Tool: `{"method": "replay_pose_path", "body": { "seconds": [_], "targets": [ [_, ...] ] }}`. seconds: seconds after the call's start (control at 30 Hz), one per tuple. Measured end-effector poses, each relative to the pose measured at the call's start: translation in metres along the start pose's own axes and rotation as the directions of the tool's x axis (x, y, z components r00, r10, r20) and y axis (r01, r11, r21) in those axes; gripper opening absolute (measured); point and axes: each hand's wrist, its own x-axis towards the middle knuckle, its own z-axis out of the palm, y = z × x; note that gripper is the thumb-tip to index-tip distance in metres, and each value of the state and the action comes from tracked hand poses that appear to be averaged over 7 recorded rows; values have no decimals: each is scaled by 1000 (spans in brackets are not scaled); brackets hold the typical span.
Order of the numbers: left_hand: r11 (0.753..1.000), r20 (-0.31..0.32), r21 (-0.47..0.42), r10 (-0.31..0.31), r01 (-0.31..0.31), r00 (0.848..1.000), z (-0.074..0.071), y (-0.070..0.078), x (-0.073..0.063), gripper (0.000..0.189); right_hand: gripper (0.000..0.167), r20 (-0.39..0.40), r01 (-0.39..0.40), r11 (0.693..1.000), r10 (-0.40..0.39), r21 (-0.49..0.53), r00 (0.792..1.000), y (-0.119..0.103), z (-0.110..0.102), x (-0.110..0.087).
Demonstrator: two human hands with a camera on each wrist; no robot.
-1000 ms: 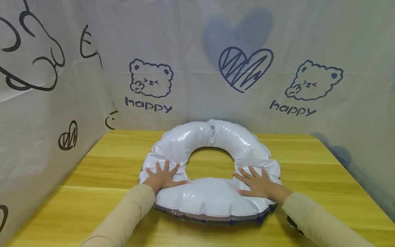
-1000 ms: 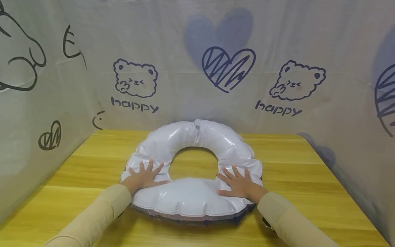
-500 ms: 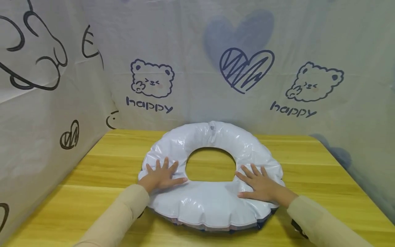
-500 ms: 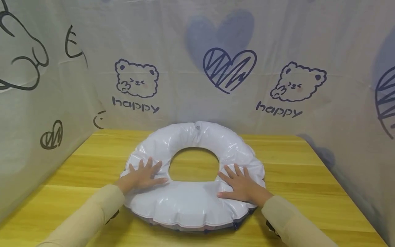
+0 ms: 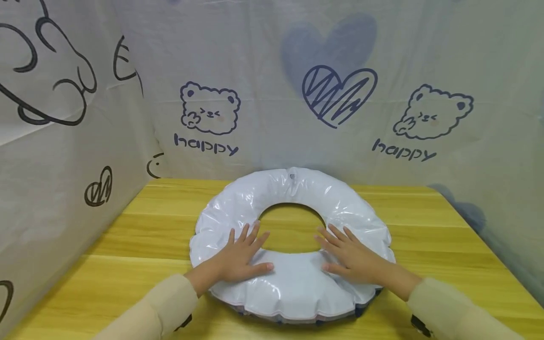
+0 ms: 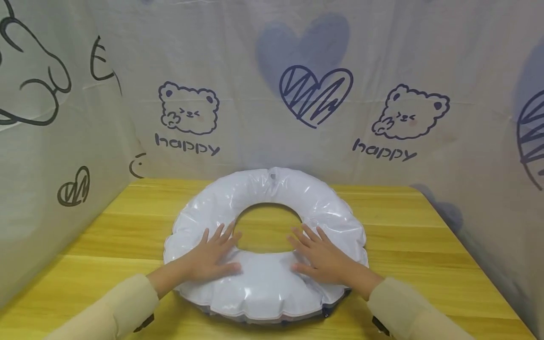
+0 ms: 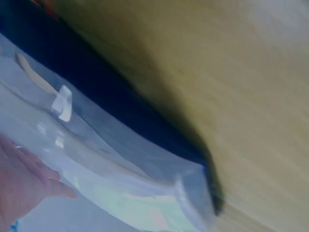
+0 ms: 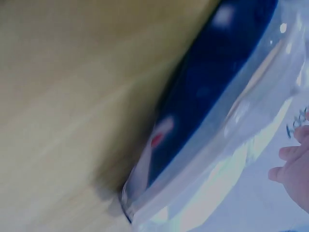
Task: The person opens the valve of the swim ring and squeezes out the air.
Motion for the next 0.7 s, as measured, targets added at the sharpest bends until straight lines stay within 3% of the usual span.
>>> {"method": "replay_pose_path", "body": {
  "seconds": [0.13, 0.27, 0.7],
  "targets": [
    [997, -3, 12, 71, -71, 997, 1, 13, -4, 85, 65, -25, 39, 999, -38, 36, 999, -9, 5, -2],
    [994, 1, 31, 105, -105, 994, 6, 19, -6, 92, 70, -13, 58, 996, -58, 72, 998, -14, 11, -3],
    [995, -21, 76, 67, -65, 998, 31, 19, -9, 105, 76, 110, 47, 995, -56, 87, 992, -20, 30, -1]
  ]
}}
